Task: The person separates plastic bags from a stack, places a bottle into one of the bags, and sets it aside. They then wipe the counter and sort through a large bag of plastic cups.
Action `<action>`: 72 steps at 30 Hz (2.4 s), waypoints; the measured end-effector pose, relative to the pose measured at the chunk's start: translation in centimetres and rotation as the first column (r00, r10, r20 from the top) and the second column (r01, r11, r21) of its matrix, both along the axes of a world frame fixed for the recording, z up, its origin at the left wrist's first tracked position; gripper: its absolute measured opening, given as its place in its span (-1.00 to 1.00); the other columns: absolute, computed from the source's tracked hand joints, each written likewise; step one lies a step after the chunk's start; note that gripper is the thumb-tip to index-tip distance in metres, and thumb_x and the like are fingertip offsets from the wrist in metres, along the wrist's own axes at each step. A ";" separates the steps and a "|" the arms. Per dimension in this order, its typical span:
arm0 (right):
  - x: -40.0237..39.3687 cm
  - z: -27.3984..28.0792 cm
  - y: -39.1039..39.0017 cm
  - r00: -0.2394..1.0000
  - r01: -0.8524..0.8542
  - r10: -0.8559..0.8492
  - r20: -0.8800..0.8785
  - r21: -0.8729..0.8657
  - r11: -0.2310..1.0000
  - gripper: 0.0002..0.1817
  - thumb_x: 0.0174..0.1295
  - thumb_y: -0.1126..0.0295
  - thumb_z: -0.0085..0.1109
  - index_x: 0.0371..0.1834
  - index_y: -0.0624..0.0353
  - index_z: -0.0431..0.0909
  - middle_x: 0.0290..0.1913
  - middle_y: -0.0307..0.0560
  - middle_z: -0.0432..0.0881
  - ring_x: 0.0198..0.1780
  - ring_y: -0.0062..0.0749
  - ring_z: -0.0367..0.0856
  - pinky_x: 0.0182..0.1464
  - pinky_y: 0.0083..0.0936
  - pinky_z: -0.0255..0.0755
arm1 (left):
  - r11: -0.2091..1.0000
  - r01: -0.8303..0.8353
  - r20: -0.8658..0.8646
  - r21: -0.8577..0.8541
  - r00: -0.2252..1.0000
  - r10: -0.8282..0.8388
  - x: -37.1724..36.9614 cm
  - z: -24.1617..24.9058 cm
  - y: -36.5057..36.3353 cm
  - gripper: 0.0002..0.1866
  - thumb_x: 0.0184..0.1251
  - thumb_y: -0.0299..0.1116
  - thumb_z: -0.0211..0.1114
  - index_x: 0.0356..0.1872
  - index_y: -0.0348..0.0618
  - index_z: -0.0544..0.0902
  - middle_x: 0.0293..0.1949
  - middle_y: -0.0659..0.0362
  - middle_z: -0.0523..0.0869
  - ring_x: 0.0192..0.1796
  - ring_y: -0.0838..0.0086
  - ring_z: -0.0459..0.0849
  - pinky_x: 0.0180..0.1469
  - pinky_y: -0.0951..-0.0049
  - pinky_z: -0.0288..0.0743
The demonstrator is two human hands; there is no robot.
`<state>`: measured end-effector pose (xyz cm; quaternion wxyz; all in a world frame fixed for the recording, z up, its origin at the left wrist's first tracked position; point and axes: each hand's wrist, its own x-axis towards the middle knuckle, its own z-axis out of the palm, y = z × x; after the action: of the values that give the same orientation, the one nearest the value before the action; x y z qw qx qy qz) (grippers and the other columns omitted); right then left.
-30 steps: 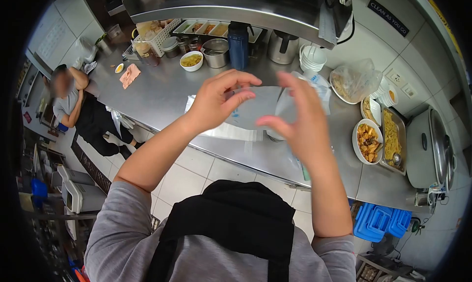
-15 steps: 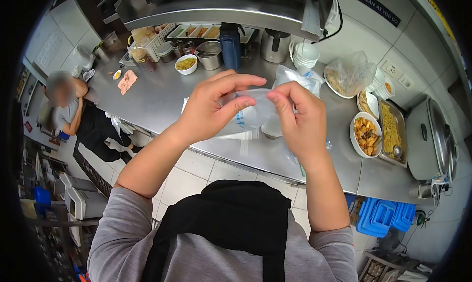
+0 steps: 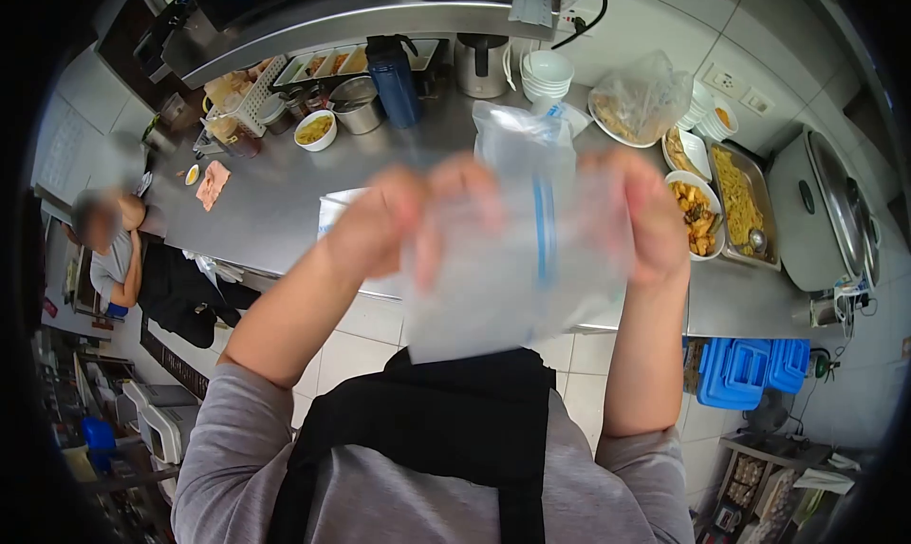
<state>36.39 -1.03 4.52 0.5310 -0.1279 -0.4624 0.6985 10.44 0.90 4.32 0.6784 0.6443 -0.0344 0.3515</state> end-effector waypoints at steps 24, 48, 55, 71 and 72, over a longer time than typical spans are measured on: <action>-5.6 -20.9 6.4 0.757 0.650 -0.468 0.456 -0.452 0.611 -0.80 0.33 0.22 0.00 -0.10 0.02 0.49 -0.50 -0.35 0.49 -0.61 -0.70 0.30 -0.63 -0.67 -0.02 | 0.316 -0.647 -0.517 -0.694 0.753 0.406 5.5 -20.5 5.9 -0.80 0.47 -0.21 -0.14 -0.15 0.00 0.44 -0.41 0.28 0.45 -0.52 0.62 0.32 -0.57 0.54 0.12; 3.7 -22.7 -5.7 -0.422 0.303 -0.592 0.687 0.722 0.622 -0.72 0.04 0.44 0.41 -0.25 0.23 0.49 -0.15 0.05 0.51 -0.07 0.00 0.47 -0.02 -0.23 0.36 | 0.393 -0.912 -0.667 0.113 0.224 0.710 -7.0 -22.6 2.2 -0.88 0.32 -0.38 0.31 -0.27 -0.22 0.67 -0.27 0.24 0.66 -0.30 0.59 0.56 -0.17 0.57 0.42; -4.4 -10.3 -6.1 0.081 0.418 -0.708 0.701 0.621 0.663 -0.46 -0.01 0.37 0.48 0.07 0.21 0.50 0.10 0.02 0.53 0.11 -0.14 0.52 0.05 -0.39 0.38 | 0.799 -0.598 -0.659 -0.064 0.626 0.417 -10.4 -10.1 -1.7 -0.86 0.44 -0.39 0.19 -0.10 -0.21 0.60 -0.11 0.27 0.69 -0.09 0.66 0.52 0.05 0.61 0.36; -13.2 -10.3 -1.6 0.613 0.267 -0.382 0.692 0.273 0.924 -0.90 0.27 0.49 0.21 -0.24 0.30 0.61 -0.30 -0.10 0.69 -0.29 -0.44 0.63 -0.16 -0.56 0.50 | 0.412 -0.231 -0.341 0.881 0.293 0.893 -5.8 -15.2 -4.7 -0.24 0.10 -0.21 0.41 0.36 0.01 0.30 0.38 0.00 0.33 0.37 0.08 0.37 0.36 0.02 0.24; -13.1 -12.2 -1.4 0.350 0.229 -0.602 0.718 0.558 0.798 -0.87 0.23 0.48 0.24 -0.21 0.29 0.59 -0.24 -0.04 0.68 -0.24 -0.33 0.65 -0.15 -0.51 0.51 | 0.398 -0.245 -0.334 0.884 0.266 0.904 -6.8 -19.3 -4.9 -0.24 0.10 -0.21 0.41 0.36 0.01 0.30 0.38 0.00 0.33 0.37 0.08 0.37 0.36 0.02 0.24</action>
<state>23.30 -2.41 -7.69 0.3954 -0.4795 -0.7348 0.2717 3.64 -4.03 -15.00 0.1142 0.8758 0.4129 0.2225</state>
